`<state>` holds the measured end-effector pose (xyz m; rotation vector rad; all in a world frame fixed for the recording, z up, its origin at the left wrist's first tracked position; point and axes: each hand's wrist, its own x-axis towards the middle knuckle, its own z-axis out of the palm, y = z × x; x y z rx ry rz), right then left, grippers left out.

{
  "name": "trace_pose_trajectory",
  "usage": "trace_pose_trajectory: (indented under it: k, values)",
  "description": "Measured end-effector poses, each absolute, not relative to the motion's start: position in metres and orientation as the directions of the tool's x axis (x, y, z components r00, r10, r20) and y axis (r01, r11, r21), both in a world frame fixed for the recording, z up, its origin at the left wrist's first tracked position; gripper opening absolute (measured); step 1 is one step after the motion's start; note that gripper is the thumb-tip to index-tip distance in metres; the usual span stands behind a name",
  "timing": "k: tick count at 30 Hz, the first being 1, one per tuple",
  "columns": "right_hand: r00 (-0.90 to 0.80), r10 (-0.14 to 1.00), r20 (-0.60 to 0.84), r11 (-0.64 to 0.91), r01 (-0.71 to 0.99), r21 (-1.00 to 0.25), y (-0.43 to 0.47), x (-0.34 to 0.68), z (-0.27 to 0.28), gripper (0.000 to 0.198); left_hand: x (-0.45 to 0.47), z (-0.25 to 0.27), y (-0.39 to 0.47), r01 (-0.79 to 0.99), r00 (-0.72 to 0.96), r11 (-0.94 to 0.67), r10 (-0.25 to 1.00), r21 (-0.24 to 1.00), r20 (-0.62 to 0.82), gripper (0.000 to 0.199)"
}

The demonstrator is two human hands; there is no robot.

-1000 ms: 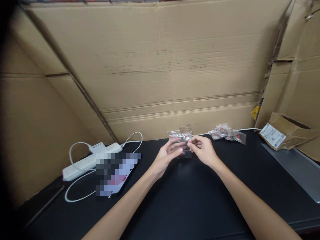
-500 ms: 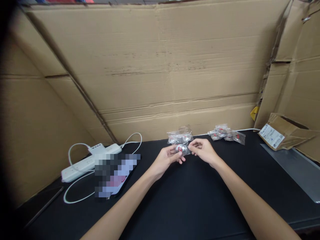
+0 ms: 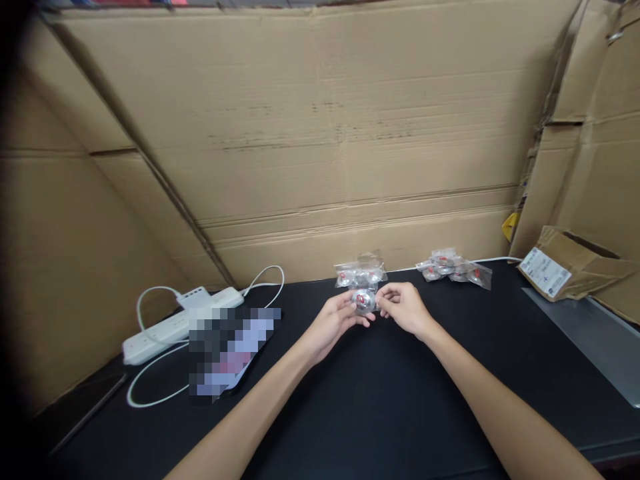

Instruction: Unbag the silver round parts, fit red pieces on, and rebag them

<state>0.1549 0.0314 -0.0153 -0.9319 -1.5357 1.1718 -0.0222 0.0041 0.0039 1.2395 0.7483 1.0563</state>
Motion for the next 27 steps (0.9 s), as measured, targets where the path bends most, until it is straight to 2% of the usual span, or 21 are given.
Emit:
trace_pose_trajectory:
  k: [6, 11, 16, 18, 23, 27]
  values:
    - [-0.269, 0.939, 0.212, 0.224, 0.012, -0.975, 0.03, 0.156, -0.013, 0.019, -0.018, 0.005, 0.002, -0.276, 0.334, 0.036, 0.941, 0.96, 0.061, 0.029]
    - [-0.21, 0.949, 0.236, 0.239, -0.009, -0.971, 0.029, 0.157, -0.005, 0.021, -0.019, 0.008, 0.0, -0.228, 0.26, -0.025, 0.962, 0.973, 0.085, 0.036]
    - [-0.124, 0.943, 0.31, 0.305, -0.06, -0.951, 0.026, 0.156, -0.001, 0.029, -0.019, 0.008, -0.001, -0.181, 0.344, -0.005, 0.936, 0.984, 0.068, 0.036]
    - [-0.148, 0.934, 0.326, 0.32, -0.063, -0.945, 0.026, 0.156, -0.001, 0.029, -0.019, 0.007, 0.0, -0.136, 0.325, -0.035, 0.942, 0.99, 0.078, 0.034]
    - [-0.213, 0.938, 0.273, 0.261, -0.08, -0.962, 0.025, 0.155, -0.003, 0.03, -0.022, 0.008, 0.005, -0.048, 0.154, -0.186, 0.969, 0.981, 0.191, 0.03]
    - [-0.191, 0.925, 0.327, 0.308, -0.122, -0.943, 0.025, 0.156, -0.001, 0.026, -0.023, 0.01, 0.003, -0.07, 0.195, -0.162, 0.965, 0.984, 0.173, 0.031]
